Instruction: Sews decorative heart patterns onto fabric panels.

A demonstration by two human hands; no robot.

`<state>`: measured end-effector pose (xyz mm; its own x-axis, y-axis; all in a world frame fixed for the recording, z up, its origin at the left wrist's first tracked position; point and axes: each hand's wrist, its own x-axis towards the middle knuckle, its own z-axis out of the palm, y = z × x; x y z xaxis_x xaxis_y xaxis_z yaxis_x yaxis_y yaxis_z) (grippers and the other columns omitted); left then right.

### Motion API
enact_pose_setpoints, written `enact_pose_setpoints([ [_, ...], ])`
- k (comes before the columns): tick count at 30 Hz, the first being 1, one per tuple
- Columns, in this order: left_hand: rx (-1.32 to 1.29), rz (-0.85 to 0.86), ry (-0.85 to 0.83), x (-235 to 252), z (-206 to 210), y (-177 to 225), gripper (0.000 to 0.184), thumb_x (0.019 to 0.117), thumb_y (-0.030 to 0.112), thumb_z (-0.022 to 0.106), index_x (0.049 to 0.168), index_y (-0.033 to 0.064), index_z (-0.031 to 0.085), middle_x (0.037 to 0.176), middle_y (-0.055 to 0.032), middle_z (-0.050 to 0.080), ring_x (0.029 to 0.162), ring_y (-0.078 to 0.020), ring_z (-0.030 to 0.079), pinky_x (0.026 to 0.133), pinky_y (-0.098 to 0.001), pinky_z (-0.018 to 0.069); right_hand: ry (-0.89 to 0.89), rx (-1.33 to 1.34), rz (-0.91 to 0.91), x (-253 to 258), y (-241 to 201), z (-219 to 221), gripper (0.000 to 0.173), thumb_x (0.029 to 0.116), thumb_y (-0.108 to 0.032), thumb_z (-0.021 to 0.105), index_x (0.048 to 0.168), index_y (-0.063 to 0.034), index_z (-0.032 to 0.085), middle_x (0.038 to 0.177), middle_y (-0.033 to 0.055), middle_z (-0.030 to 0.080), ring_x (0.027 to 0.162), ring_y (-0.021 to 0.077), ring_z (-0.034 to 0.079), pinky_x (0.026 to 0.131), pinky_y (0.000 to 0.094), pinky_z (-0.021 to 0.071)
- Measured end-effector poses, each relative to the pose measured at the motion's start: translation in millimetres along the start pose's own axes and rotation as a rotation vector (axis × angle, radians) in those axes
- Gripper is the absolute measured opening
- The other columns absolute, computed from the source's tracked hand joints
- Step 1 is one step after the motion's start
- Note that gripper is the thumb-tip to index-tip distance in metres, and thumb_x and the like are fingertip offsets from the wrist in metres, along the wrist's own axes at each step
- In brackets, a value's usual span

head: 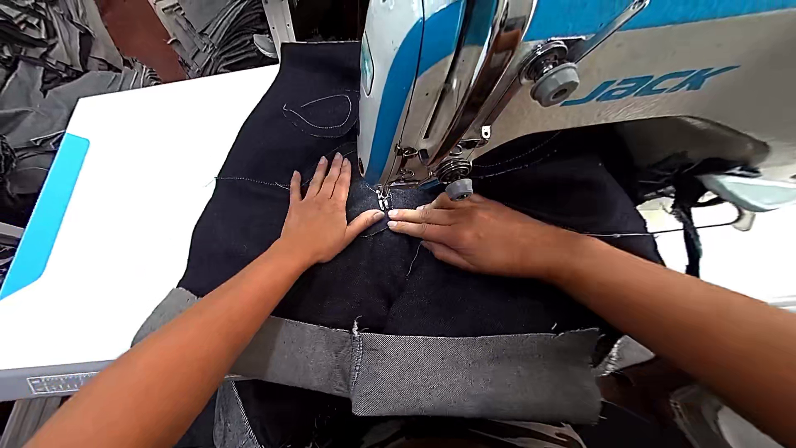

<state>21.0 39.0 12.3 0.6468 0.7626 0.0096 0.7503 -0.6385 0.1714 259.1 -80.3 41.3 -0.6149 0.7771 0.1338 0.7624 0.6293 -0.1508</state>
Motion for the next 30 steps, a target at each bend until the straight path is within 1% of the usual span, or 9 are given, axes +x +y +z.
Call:
enact_pose_setpoints([
  [3, 0.031, 0.023, -0.19, 8, -27, -3, 0.097, 0.0963, 0.076, 0.036, 0.162, 0.0056, 0.025, 0.17, -0.0137, 0.02, 0.158, -0.0357, 0.014, 0.118, -0.0744, 0.0077, 0.063, -0.076, 0.02, 7, -23, -10, 0.031, 0.0969, -0.011, 0.057, 0.123, -0.0098, 0.073, 0.126, 0.008, 0.072, 0.11, 0.0322, 0.068, 0.092, 0.0512, 0.0534],
  [5, 0.098, 0.223, -0.179, 23, -48, -14, 0.082, 0.1007, 0.068, 0.039, 0.147, 0.0014, 0.052, 0.156, -0.0198, 0.047, 0.148, -0.0412, 0.038, 0.114, -0.074, 0.0247, 0.145, -0.013, 0.19, 23, -69, -10, 0.024, 0.0977, -0.016, 0.06, 0.115, -0.007, 0.075, 0.119, 0.0105, 0.073, 0.11, 0.0313, 0.069, 0.092, 0.0503, 0.0556],
  [7, 0.156, 0.635, -0.023, 48, -54, -32, 0.061, 0.103, 0.057, 0.041, 0.122, 0.0053, 0.069, 0.133, -0.0173, 0.066, 0.136, -0.0405, 0.053, 0.109, -0.068, 0.0356, 0.178, 0.028, 0.378, 52, -108, 6, 0.036, 0.0996, -0.029, 0.062, 0.121, -0.0017, 0.071, 0.128, 0.016, 0.069, 0.12, 0.0325, 0.066, 0.1, 0.0483, 0.053],
  [9, 0.178, 0.979, 0.057, 73, -48, -44, 0.056, 0.1044, 0.051, 0.038, 0.116, 0.0085, 0.071, 0.127, -0.0153, 0.069, 0.132, -0.0379, 0.057, 0.113, -0.0653, 0.0336, 0.152, 0.014, 0.508, 77, -125, 33, 0.061, 0.0994, -0.043, 0.062, 0.135, 0.0062, 0.061, 0.144, 0.0243, 0.057, 0.135, 0.0372, 0.055, 0.113, 0.0489, 0.0429],
  [11, 0.156, 1.09, 0.017, 81, -33, -54, 0.06, 0.1073, 0.047, 0.028, 0.125, 0.0063, 0.069, 0.134, -0.0163, 0.066, 0.137, -0.0358, 0.052, 0.118, -0.0623, 0.0288, 0.088, -0.043, 0.559, 85, -128, 55, 0.074, 0.1024, -0.051, 0.052, 0.144, 0.0108, 0.05, 0.154, 0.0289, 0.046, 0.144, 0.0403, 0.046, 0.118, 0.0506, 0.0353],
  [14, 0.035, 1.032, -0.007, 77, -15, -64, 0.063, 0.107, 0.048, 0.028, 0.128, 0.0051, 0.068, 0.138, -0.0162, 0.064, 0.141, -0.0338, 0.05, 0.121, -0.0606, 0.0238, 0.086, -0.116, 0.519, 80, -126, 67, 0.076, 0.1047, -0.052, 0.043, 0.144, 0.012, 0.049, 0.154, 0.0297, 0.045, 0.144, 0.0406, 0.045, 0.118, 0.0489, 0.0356],
  [20, 0.035, 0.816, -0.01, 53, -11, -58, 0.067, 0.1056, 0.054, 0.028, 0.139, 0.0063, 0.062, 0.148, -0.0164, 0.056, 0.147, -0.0347, 0.042, 0.12, -0.0648, 0.0228, 0.199, -0.092, 0.348, 52, -106, 72, 0.07, 0.1044, -0.051, 0.044, 0.143, 0.0071, 0.054, 0.151, 0.0241, 0.051, 0.142, 0.0351, 0.049, 0.119, 0.0437, 0.0369],
  [27, 0.01, 0.199, 0.023, -4, 0, -23, 0.076, 0.1048, 0.062, 0.027, 0.161, 0.0112, 0.033, 0.168, -0.0124, 0.029, 0.157, -0.0337, 0.021, 0.123, -0.0646, 0.0126, 0.124, 0.038, -0.082, 16, -23, 43, 0.049, 0.1027, -0.032, 0.053, 0.14, -0.0006, 0.06, 0.149, 0.0161, 0.056, 0.14, 0.0303, 0.052, 0.117, 0.0416, 0.0407],
  [30, -0.005, 0.012, 0.038, -19, 2, -5, 0.077, 0.1052, 0.061, 0.028, 0.163, 0.0102, 0.025, 0.169, -0.0147, 0.024, 0.158, -0.0345, 0.017, 0.122, -0.0658, 0.0125, 0.075, 0.03, -0.254, 20, 12, 29, 0.048, 0.1058, -0.033, 0.043, 0.138, -0.0044, 0.063, 0.148, 0.0122, 0.058, 0.138, 0.0273, 0.055, 0.113, 0.0404, 0.0457],
])
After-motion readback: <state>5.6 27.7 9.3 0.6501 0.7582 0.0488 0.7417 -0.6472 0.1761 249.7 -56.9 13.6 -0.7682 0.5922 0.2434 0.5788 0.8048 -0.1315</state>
